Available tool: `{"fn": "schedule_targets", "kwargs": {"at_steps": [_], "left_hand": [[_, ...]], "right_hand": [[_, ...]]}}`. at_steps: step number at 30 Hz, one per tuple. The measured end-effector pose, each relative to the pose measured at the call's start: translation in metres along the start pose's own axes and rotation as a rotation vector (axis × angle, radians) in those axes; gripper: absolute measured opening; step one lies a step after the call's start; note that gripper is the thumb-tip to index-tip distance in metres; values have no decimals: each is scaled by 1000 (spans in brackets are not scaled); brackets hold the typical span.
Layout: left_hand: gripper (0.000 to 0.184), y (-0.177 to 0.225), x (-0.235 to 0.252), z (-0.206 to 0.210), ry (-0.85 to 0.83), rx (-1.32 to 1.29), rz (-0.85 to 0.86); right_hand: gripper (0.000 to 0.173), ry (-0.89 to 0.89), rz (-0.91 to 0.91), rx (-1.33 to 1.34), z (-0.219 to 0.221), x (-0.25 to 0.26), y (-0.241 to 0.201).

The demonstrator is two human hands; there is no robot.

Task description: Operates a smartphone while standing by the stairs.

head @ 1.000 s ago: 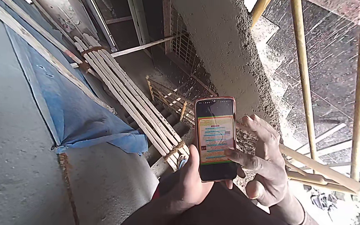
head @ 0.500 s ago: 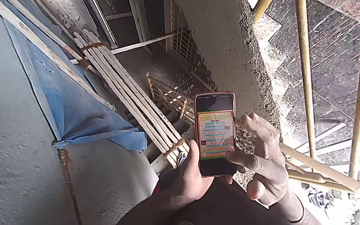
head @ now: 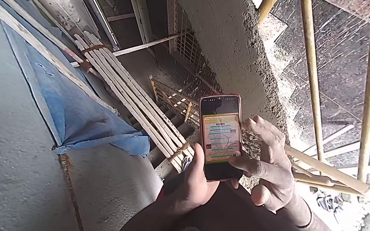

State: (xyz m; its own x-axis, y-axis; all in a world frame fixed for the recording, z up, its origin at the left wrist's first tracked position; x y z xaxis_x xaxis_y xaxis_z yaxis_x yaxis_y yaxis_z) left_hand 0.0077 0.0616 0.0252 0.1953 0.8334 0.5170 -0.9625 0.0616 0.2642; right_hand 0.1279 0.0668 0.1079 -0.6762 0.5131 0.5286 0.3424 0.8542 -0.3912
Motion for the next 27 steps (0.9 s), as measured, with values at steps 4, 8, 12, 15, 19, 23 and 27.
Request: {"fn": "schedule_targets", "kwargs": {"at_steps": [4,8,12,15,19,23,27], "left_hand": [[59,-1,-1,0,-11,-23,-13],[59,-2,0,1,-8,-31,-20],[58,-2,0,1,-8,-13,-21],[58,-2,0,1,-7,-8,-14],[58,-2,0,1,-13,-16,-17],[58,-3,0,0,-2,-26,-15],[58,-2,0,1,-6,-29,-19]], "right_hand": [[53,-1,13,9,0,-1,1],[54,2,14,3,0,-2,1],[54,-2,15,-2,0,-3,1],[53,3,19,10,0,-4,2],[54,3,28,9,0,-4,2],[52,4,17,5,0,-4,2],[52,8,18,6,0,-4,2]]}}
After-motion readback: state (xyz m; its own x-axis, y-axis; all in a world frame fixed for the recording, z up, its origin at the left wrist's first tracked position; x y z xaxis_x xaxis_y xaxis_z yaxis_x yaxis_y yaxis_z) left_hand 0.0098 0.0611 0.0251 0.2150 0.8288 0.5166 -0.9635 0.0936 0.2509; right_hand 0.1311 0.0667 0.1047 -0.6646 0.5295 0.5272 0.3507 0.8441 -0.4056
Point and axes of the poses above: each hand's wrist, its own x-axis towards the middle knuckle, its own z-axis out of the palm, y = z × x, the point moved 8 cm from there along x, towards the middle knuckle, and after that the axes turned 11 degrees about -y, right-handed, at the moved point
